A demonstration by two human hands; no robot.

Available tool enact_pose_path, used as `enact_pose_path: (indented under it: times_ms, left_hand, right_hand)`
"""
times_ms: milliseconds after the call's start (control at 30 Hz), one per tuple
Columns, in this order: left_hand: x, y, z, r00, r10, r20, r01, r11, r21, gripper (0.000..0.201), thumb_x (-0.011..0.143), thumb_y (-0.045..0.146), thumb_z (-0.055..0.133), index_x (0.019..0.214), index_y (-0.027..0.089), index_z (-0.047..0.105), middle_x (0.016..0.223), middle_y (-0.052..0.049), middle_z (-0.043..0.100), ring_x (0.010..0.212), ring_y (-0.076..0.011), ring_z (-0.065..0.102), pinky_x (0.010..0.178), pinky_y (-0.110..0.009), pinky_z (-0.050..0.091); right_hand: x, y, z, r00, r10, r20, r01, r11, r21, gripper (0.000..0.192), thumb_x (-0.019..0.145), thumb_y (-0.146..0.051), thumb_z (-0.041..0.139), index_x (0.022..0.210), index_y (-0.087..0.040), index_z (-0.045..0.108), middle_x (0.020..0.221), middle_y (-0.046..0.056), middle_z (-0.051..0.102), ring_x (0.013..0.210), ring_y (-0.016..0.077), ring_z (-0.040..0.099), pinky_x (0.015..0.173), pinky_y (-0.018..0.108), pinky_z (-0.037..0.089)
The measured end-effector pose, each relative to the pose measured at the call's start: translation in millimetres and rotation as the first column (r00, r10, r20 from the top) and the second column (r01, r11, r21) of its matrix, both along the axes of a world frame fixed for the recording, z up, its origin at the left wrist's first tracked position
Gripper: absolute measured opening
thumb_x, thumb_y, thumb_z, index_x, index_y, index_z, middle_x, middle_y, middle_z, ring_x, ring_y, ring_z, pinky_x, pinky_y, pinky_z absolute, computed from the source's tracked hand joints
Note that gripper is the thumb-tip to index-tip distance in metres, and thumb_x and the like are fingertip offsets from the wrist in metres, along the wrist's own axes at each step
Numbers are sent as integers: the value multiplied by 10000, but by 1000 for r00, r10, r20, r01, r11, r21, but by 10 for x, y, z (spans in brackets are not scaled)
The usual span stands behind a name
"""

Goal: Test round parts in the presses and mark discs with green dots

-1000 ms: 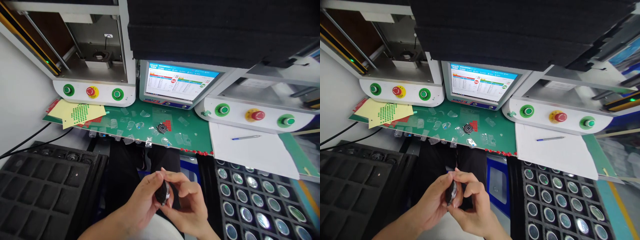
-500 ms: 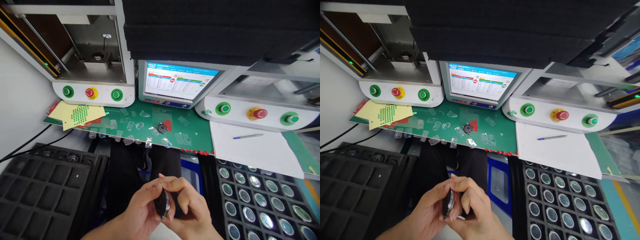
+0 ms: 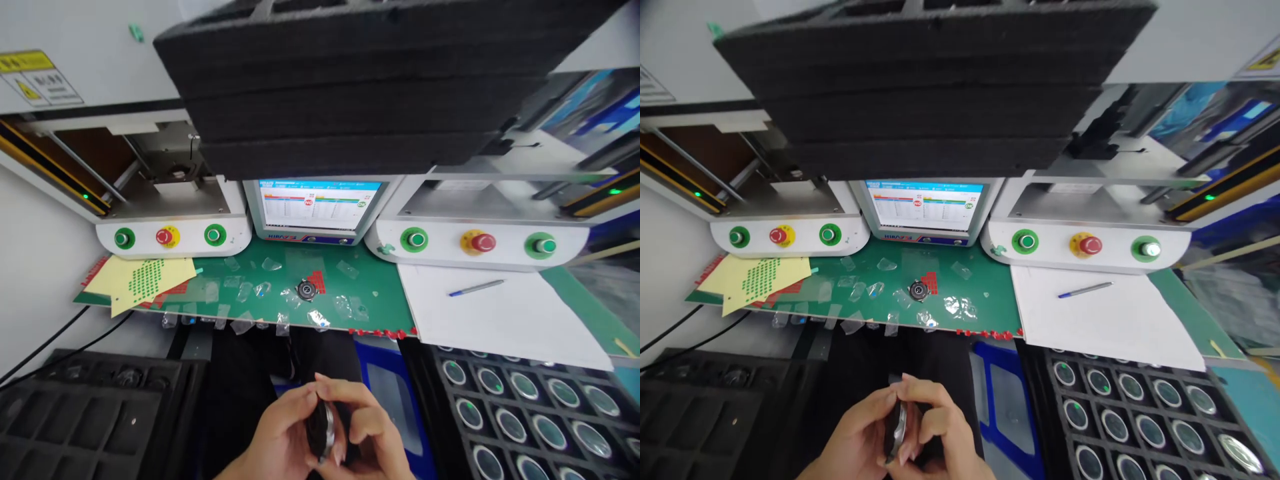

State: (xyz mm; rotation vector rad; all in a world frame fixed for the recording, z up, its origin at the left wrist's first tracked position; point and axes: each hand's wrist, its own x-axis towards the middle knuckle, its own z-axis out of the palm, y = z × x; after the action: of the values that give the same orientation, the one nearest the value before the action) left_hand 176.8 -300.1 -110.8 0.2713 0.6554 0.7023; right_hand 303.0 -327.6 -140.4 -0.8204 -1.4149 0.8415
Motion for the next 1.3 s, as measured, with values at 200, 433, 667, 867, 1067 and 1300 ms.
enact_pose_path:
  times_ms: [200,433,667,867,1067,1300]
  left_hand:
    - [152,173,72,998,-64,-14,65,992,104,468,742,541,737,620,109,602,472,-17,507,405,-65,358,402,-202,168]
    - [391,294,49,989,-83,-120,96,989,108,483,748,582,713,648,123,601,494,-17,526,433,-75,394,436,-184,257]
    - [248,1226,199,206,305,-930,900,315,303,204,896,287,555,1003,173,687,1094,-102,652,1045,-254,581,932,-384,464]
    - [216,1761,90,-113,478,-871,989,136,-54,536,751,139,721,1269,181,589,1254,-139,564,1115,-343,554,882,-454,515]
    - [302,1838,34,-172,427,-888,985,73,-156,358,773,64,696,1115,161,658,1115,-109,627,999,-296,646,854,-381,523]
    - [184,1938,-33,12,306,-952,972,218,83,305,636,26,758,886,177,671,1017,-64,657,977,-286,654,901,-387,506]
  right_hand:
    - [5,-18,-98,949,-143,-280,109,985,-135,404,800,-181,758,959,-282,401,1145,72,693,1129,260,656,939,425,580]
    - [208,180,-195,930,-92,-355,83,996,-41,431,781,-129,759,992,-281,415,1151,92,694,1123,276,659,923,457,580]
    - [445,307,-161,868,-267,-418,240,964,-118,409,795,-53,708,1053,-280,484,1134,71,677,1066,248,685,897,440,594]
    - [434,280,-173,759,-472,-449,347,876,-335,301,847,-190,716,1004,-264,469,1127,61,650,1088,195,667,947,324,560]
    - [657,248,-318,843,-373,-388,292,923,-251,346,829,-41,673,1025,-259,489,1170,58,654,1114,197,665,954,306,563]
    - [653,234,-339,824,-438,-358,353,893,-280,359,820,-12,665,1029,-243,486,1144,63,669,1087,183,678,935,289,571]
